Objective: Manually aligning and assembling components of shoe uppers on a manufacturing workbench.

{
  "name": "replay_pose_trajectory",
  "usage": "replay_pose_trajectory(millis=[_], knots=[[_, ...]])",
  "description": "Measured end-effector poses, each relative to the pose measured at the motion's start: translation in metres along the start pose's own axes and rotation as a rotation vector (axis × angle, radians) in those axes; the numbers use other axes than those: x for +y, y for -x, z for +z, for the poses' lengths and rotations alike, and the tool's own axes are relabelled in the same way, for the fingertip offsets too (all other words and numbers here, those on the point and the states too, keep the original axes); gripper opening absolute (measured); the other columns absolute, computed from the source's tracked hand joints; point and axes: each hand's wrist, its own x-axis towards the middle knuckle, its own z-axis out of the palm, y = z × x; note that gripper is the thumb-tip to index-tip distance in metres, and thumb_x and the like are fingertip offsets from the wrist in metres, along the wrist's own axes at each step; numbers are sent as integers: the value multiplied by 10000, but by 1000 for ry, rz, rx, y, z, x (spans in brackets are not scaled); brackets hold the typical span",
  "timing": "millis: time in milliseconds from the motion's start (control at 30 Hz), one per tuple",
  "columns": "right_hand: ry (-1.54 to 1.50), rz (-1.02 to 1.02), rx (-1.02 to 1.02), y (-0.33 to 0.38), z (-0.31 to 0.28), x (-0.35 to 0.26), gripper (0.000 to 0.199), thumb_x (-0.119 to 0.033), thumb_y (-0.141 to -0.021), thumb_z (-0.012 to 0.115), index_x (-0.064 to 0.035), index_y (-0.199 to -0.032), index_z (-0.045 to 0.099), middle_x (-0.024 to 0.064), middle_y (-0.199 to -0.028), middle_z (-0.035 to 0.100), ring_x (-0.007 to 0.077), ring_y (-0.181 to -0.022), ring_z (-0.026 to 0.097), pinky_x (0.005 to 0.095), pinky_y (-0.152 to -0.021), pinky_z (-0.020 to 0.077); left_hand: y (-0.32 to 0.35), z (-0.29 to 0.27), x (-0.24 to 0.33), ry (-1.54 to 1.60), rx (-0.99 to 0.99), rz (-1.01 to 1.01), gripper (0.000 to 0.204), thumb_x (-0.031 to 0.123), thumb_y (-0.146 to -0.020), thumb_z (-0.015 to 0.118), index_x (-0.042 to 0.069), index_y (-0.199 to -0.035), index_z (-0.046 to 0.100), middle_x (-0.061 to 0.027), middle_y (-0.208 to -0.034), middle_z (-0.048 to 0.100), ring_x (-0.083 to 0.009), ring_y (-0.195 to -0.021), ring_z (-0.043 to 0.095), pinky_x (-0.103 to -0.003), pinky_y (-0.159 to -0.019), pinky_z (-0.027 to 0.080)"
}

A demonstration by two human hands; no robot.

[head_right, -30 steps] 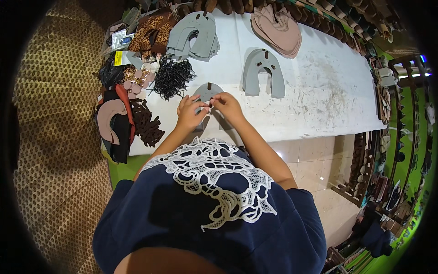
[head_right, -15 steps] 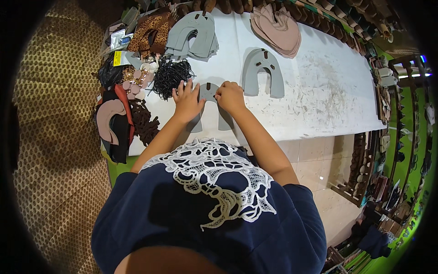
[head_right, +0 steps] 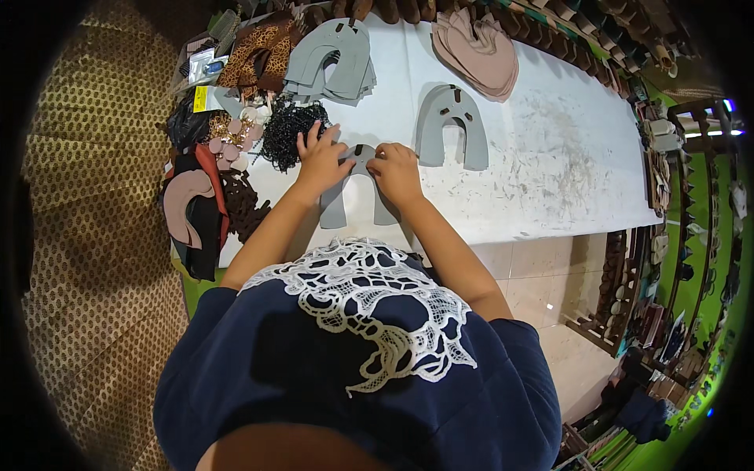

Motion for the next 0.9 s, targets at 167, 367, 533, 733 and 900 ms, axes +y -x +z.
replay_pose_trajectory(millis=[167, 367, 533, 733, 900], knots=[[55, -83, -24, 9, -11, -2, 180, -242, -690, 713, -166, -853, 709, 35, -960, 581, 239, -980, 520, 408, -871, 380, -9, -2, -3, 129, -87, 74, 226, 326, -688, 713, 111, -756, 702, -67, -1344, 454, -390, -1318, 218, -638, -1009, 115], [132, -34, -104, 14, -16, -9, 257, -330, -729, 679, -195, -947, 700, 26, -982, 554, 232, -1062, 472, 474, -949, 322, -13, 9, 2, 113, -189, 46, 215, 313, -718, 687, 108, -777, 712, -60, -1345, 459, -391, -1325, 213, -645, -1010, 119], [202, 19, -159, 14, -14, -15, 252, -332, -758, 648, -203, -973, 678, 46, -1020, 521, 257, -1126, 444, 551, -990, 279, -17, 10, 5, 125, -271, 2, 222, 306, -747, 669, 99, -816, 711, -39, -1353, 456, -376, -1331, 205, -629, -1009, 119], [250, 56, -197, 24, -9, -15, 286, -333, -789, 623, -213, -1046, 655, 56, -1086, 518, 266, -1183, 413, 578, -1002, 254, -12, 7, 8, 181, -333, -48, 266, 358, -746, 646, 121, -842, 720, -45, -1387, 411, -389, -1339, 168, -652, -1012, 112], [216, 157, -168, 44, -3, -12, 348, -329, -822, 586, -221, -1152, 600, 63, -1258, 470, 279, -1221, 375, 569, -1019, 224, 3, -7, 23, 211, -360, -57, 322, 429, -741, 632, 197, -946, 723, -111, -1410, 370, -402, -1350, 133, -642, -1025, 65]])
